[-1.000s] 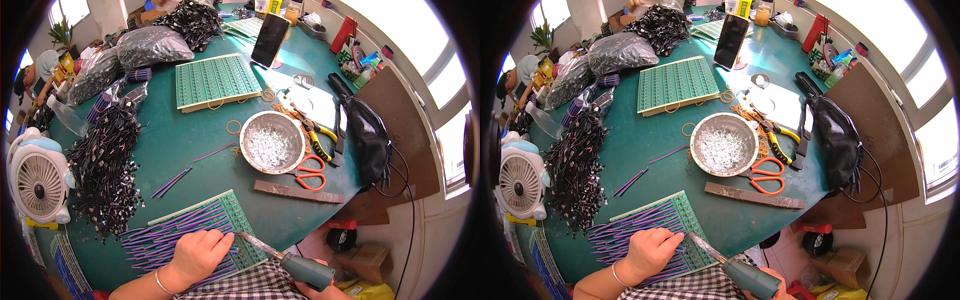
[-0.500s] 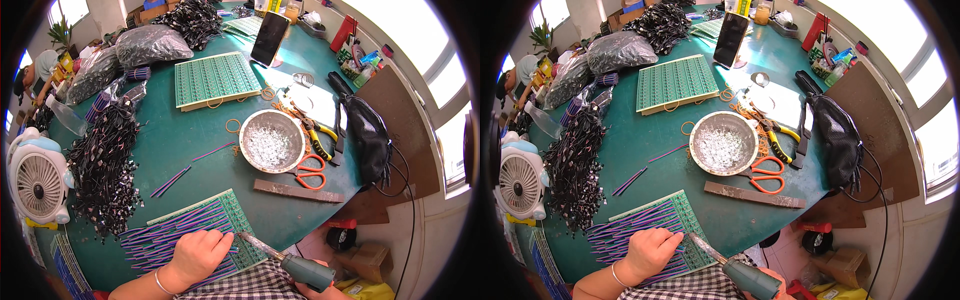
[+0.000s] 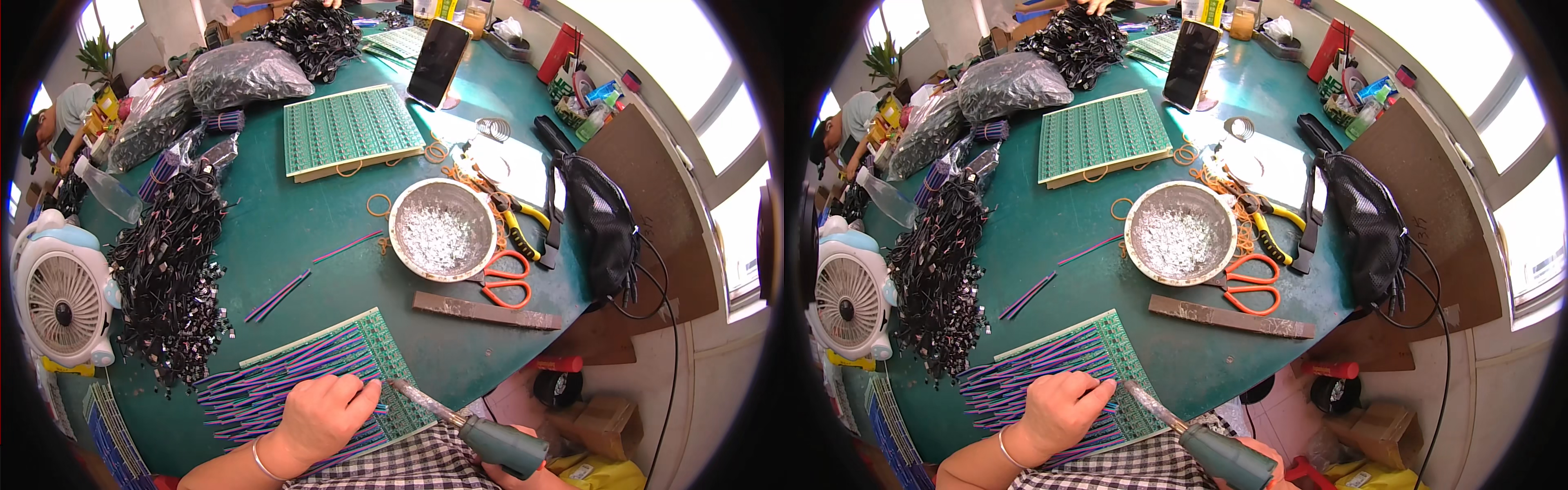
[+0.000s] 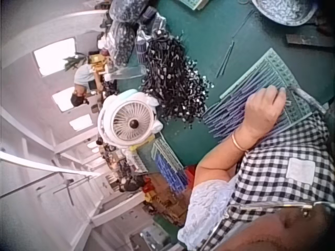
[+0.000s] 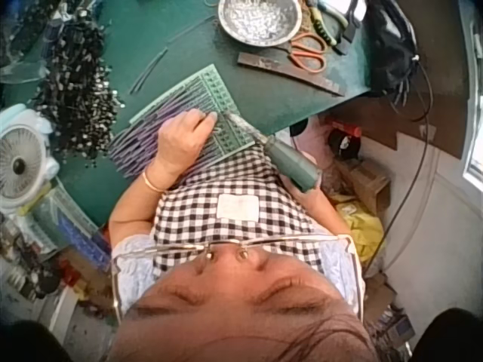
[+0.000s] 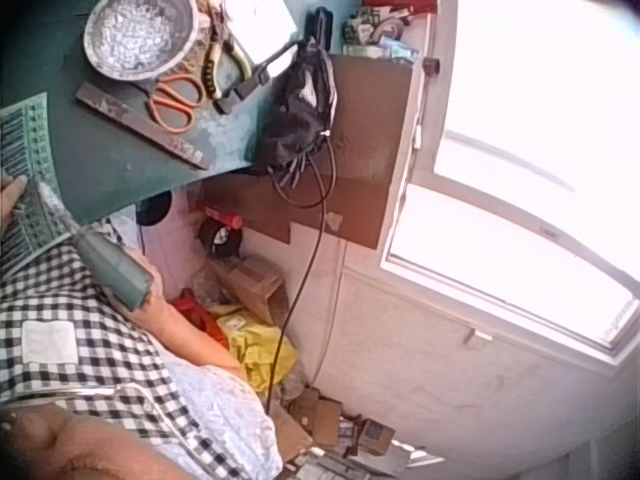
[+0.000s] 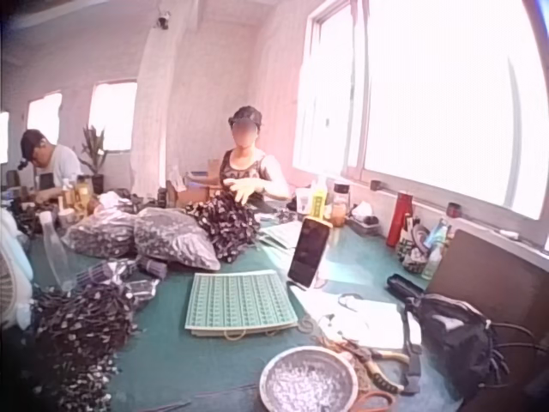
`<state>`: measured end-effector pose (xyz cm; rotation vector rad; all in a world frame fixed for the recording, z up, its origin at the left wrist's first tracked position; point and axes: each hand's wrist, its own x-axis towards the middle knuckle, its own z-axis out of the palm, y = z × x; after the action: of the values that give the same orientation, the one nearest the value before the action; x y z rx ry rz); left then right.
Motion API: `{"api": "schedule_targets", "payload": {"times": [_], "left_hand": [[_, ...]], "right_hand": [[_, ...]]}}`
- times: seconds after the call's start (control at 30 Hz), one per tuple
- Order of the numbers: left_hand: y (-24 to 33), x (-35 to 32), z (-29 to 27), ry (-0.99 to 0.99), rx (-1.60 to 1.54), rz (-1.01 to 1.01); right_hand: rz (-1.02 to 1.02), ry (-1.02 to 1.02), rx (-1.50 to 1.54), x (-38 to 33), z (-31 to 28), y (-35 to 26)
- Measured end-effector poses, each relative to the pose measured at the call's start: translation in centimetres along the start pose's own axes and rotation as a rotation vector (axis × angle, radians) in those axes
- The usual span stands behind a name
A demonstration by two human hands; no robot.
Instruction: The person arranges ribbon wires onto the contact points of circuit boards and solders them in place using a soldering iron.
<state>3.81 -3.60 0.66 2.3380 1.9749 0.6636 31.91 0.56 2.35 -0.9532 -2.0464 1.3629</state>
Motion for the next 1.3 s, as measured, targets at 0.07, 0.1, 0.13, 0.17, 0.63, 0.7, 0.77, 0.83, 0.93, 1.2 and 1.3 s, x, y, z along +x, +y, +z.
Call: {"api": "schedule_targets", "payload": {"times": [0.07,0.1,0.13,0.17,0.63,0.7,0.77,0.83,0.93,1.2,1.3], "left_hand": [[-0.1,0.0,0.2,0.033,0.010,0.031],[-0.1,-0.1,0.2,0.034,0.010,0.030],[-0.1,-0.1,0.2,0.035,0.009,0.029],[-0.2,0.0,0.2,0.037,0.009,0.027],[-0.1,0.1,0.1,0.040,0.016,0.040],[-0.1,0.0,0.1,0.039,0.023,0.039],[-0.1,-0.2,0.1,0.030,0.034,0.029],[0.0,0.0,-0.1,0.017,0.021,0.022],[-0.1,0.0,0.1,0.022,-0.009,0.016],[0.4,0.2,-1.3,-0.002,-0.223,-0.126],[0.2,0.2,-2.3,0.025,-0.284,-0.082]], "right_hand": [[-0.009,-0.022,0.014,0.2,-0.1,-0.4],[0.013,-0.017,0.026,0.1,-0.1,-0.3],[0.034,-0.012,0.037,0.0,0.0,-0.2],[0.035,-0.013,0.037,0.0,-0.2,0.2],[0.056,-0.020,0.039,-0.4,-0.2,-0.1],[0.021,0.020,0.018,-0.5,0.1,0.4],[-0.018,0.052,0.005,0.0,0.2,1.1],[-0.130,0.048,0.023,0.8,0.0,0.9],[0.083,0.045,0.050,-0.3,0.1,1.2],[0.025,0.061,0.057,-0.6,-0.1,1.0],[0.012,0.079,0.053,-0.5,-0.2,0.8]]}}
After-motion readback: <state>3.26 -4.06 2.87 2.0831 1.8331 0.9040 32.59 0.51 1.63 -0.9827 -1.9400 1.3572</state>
